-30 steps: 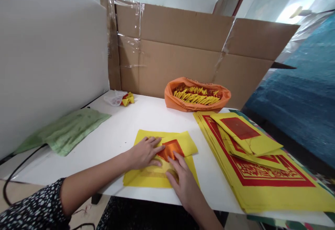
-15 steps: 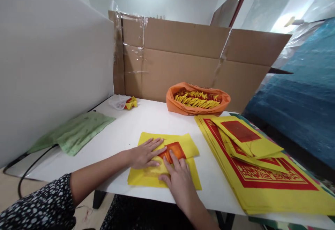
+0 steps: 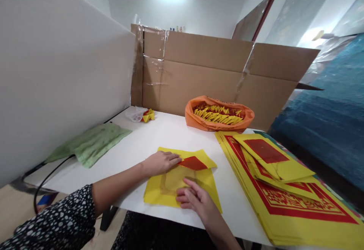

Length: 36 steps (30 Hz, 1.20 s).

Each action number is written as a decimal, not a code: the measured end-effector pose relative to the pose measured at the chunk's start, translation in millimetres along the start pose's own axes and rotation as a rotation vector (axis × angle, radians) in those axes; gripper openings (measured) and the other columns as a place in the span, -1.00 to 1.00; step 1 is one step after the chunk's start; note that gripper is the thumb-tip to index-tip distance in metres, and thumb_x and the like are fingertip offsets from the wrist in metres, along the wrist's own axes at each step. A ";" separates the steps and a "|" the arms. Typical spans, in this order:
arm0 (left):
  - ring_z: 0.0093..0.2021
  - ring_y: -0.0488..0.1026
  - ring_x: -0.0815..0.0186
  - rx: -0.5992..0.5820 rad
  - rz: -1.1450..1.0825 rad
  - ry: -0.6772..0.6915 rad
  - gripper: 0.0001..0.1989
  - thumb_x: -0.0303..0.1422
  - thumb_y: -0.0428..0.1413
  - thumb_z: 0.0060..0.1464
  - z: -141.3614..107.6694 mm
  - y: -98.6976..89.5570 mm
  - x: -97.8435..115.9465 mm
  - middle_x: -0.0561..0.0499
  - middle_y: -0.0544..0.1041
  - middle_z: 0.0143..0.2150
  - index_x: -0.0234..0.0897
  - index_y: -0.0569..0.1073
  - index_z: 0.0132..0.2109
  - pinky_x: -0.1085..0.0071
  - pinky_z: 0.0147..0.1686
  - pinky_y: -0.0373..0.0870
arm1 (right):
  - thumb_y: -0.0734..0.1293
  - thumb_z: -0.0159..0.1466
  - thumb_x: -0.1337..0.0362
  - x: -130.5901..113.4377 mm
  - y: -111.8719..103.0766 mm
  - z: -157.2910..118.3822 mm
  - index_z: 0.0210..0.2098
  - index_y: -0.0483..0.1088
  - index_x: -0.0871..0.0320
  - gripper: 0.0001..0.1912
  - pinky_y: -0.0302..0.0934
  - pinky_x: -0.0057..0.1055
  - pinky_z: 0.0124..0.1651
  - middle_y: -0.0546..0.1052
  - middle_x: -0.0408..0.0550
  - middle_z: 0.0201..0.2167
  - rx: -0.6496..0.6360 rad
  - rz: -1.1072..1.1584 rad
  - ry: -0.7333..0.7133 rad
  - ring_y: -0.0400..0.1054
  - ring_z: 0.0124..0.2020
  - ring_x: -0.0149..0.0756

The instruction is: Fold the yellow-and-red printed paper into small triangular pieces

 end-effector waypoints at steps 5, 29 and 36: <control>-0.24 0.45 0.20 0.157 0.202 0.014 -0.74 -0.46 -0.05 0.29 11.4 -41.6 52.7 -0.17 0.55 -0.15 -0.47 0.40 0.05 0.31 -0.34 0.43 | 0.45 0.16 0.05 -27.9 7.5 15.1 -0.09 0.41 0.11 -0.59 0.30 -0.15 0.10 0.53 0.03 -0.03 0.181 0.418 -0.145 0.39 0.08 -0.11; -0.03 0.49 0.20 -0.036 -0.467 -0.399 -0.70 -0.60 0.02 0.11 -36.7 4.9 32.9 -0.11 0.51 -0.02 -0.25 0.42 -0.04 0.32 -0.05 0.41 | 0.44 0.09 0.26 -69.0 -21.7 66.1 -0.07 0.47 0.07 -0.62 0.15 -0.24 0.06 0.44 -0.06 -0.16 -0.028 -1.140 -0.438 0.30 -0.06 -0.18; -0.15 0.52 0.26 0.125 -0.785 -0.726 -0.64 -0.56 0.04 0.04 -57.4 17.8 -22.9 -0.02 0.57 -0.16 -0.23 0.45 -0.01 0.36 -0.10 0.41 | 0.33 0.21 0.19 -45.2 10.4 56.7 -0.31 0.43 0.15 -0.85 0.18 -0.39 -0.29 0.40 -0.15 -0.41 0.046 -0.898 -0.463 0.27 -0.39 -0.30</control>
Point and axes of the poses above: each hand's wrist, its own z-axis towards the middle knuckle, its own y-axis out of the palm, x = y × z, the point moved 7 cm from there along z, towards the middle knuckle
